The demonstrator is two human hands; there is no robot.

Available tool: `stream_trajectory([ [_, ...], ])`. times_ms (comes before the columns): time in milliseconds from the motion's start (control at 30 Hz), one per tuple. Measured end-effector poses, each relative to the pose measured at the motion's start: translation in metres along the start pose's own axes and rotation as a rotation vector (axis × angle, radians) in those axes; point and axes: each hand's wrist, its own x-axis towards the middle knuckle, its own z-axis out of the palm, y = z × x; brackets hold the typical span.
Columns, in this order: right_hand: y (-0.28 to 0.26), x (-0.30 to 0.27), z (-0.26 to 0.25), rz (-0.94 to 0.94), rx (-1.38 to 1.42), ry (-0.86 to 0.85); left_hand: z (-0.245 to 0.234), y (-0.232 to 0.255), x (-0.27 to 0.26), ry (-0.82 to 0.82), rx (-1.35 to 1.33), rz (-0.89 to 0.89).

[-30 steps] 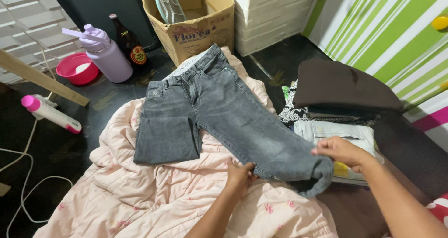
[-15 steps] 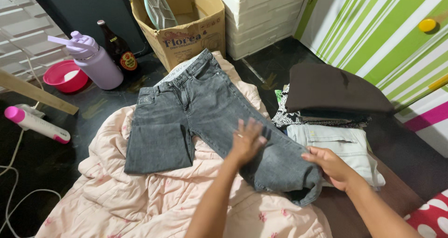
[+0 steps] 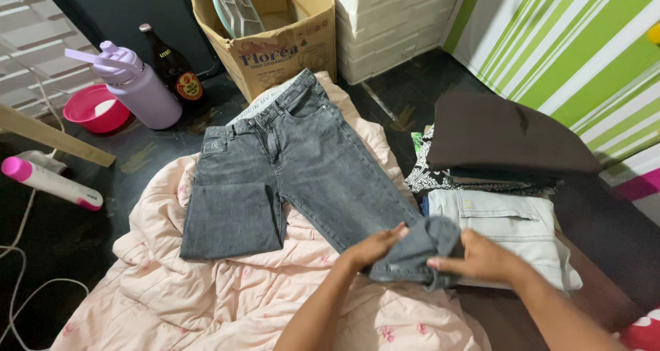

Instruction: The person folds a pair of light-colored jeans on a bed, then places them on a stack of other folded clothes. The person then unfolds a pair of dark gray jeans, lays them flat, and folds them neatly on the bed.

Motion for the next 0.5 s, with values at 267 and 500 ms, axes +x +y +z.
stream_trajectory([
  [267, -0.102, 0.088, -0.036, 0.056, 1.048, -0.220, -0.042, 0.025, -0.023, 0.064, -1.038, -0.237],
  [500, -0.093, 0.136, -0.010, -0.156, 1.120, 0.054, -0.043, 0.012, -0.025, 0.121, -1.241, 0.003],
])
